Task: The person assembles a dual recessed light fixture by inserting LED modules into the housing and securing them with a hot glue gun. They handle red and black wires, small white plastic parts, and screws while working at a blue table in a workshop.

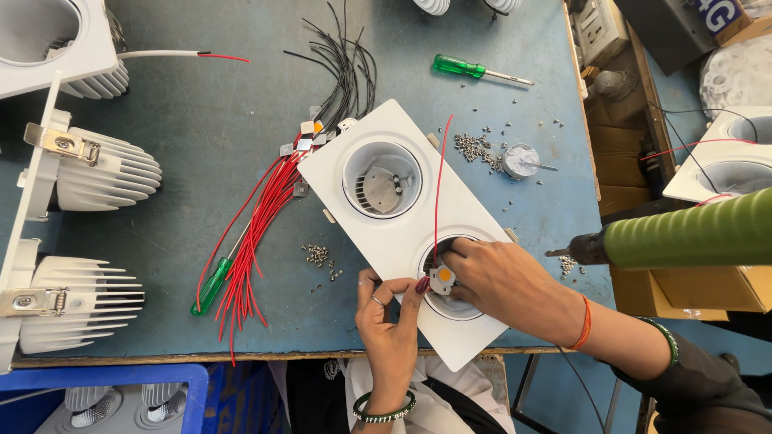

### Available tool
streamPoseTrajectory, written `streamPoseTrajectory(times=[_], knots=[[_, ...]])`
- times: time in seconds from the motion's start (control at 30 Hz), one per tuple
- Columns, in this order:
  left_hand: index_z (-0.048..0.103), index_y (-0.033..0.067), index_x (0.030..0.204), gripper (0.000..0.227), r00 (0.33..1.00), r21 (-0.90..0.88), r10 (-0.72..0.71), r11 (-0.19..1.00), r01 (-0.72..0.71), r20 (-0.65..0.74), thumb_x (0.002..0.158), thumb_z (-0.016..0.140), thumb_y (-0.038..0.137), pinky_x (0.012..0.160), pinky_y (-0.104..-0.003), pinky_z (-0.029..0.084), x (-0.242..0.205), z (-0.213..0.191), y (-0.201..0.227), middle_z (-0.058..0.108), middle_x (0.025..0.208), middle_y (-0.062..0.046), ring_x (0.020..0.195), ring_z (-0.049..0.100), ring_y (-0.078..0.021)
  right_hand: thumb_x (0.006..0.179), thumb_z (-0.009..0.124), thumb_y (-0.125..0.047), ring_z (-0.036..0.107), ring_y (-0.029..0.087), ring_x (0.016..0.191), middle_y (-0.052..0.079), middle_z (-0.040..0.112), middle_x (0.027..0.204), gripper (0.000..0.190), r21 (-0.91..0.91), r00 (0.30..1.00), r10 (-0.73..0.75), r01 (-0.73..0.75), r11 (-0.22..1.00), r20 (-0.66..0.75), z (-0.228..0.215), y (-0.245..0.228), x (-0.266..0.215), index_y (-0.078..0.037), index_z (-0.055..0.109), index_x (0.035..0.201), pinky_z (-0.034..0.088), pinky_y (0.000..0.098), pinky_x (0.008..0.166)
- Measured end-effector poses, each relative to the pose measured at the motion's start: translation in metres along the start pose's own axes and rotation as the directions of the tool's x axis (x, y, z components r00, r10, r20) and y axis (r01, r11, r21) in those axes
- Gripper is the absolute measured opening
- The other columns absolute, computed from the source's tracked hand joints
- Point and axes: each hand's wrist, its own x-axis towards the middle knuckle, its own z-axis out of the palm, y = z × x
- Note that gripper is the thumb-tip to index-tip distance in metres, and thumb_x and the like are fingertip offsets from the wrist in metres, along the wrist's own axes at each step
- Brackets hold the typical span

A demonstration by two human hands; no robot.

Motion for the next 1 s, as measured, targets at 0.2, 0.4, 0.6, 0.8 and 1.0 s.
streamPoseTrajectory(times=[0.2, 0.4, 0.6, 0.8, 1.0], knots=[[0.077, -0.0017, 0.087, 0.018, 1.0, -0.063, 0.02, 0.998, -0.02, 0.001, 0.089, 0.08, 0.016, 0.07, -0.024, 0.043, -0.001, 0.0, -0.003, 0.051, 0.095, -0.003, 0.08, 0.049, -0.0103, 0.083, 0.079, -0.018, 0.071, 0.025, 0.075, 0.008, 0.07, 0.095, 0.034, 0.005, 0.924, -0.169, 0.182, 0.983, -0.343, -0.014, -0.005, -0.021, 0.0, 0.072, 0.111, 0.056, 0.0358, 0.059], [0.079, -0.0005, 0.088, 0.017, 0.997, -0.186, -0.081, 0.979, 0.081, 0.011, 0.085, 0.081, 0.016, 0.073, -0.025, 0.049, -0.004, 0.005, -0.005, 0.054, 0.108, -0.004, 0.086, 0.058, -0.0092, 0.082, 0.084, -0.011, 0.069, 0.013, 0.072, 0.003, 0.072, 0.094, 0.02, -0.083, 0.625, -0.217, 0.236, 0.968, -0.75, -0.017, -0.024, -0.07, -0.005, 0.074, 0.1, 0.053, 0.028, 0.056], [0.08, -0.0006, 0.091, 0.018, 0.999, -0.151, -0.049, 0.987, 0.047, -0.014, 0.085, 0.082, 0.016, 0.076, -0.025, 0.048, -0.008, 0.009, -0.003, 0.052, 0.11, -0.004, 0.09, 0.057, -0.009, 0.083, 0.076, -0.01, 0.07, 0.025, 0.088, 0.009, 0.07, 0.107, 0.028, 0.043, 0.807, -0.121, 0.178, 0.983, -0.578, 0.007, -0.014, -0.05, -0.001, 0.071, 0.109, 0.057, 0.0345, 0.068], [0.081, 0.0004, 0.089, 0.019, 0.991, -0.134, -0.13, 0.983, 0.123, -0.04, 0.084, 0.082, 0.018, 0.07, -0.025, 0.045, -0.01, 0.012, 0.005, 0.052, 0.108, -0.003, 0.083, 0.053, -0.0088, 0.074, 0.081, -0.025, 0.065, 0.03, 0.092, 0.012, 0.061, 0.097, 0.041, 0.032, 0.984, -0.006, 0.012, 0.999, -0.177, 0.008, -0.008, -0.02, 0.001, 0.066, 0.102, 0.053, 0.0413, 0.075], [0.081, 0.001, 0.09, 0.019, 0.995, -0.151, -0.095, 0.984, 0.09, -0.026, 0.085, 0.083, 0.019, 0.072, -0.025, 0.046, -0.009, 0.011, 0.004, 0.052, 0.107, -0.002, 0.086, 0.054, -0.0083, 0.073, 0.083, -0.03, 0.066, 0.031, 0.088, 0.013, 0.062, 0.096, 0.043, -0.022, 0.993, -0.01, 0.007, 1.0, -0.121, 0.006, -0.008, -0.009, -0.001, 0.067, 0.1, 0.053, 0.0423, 0.073]])
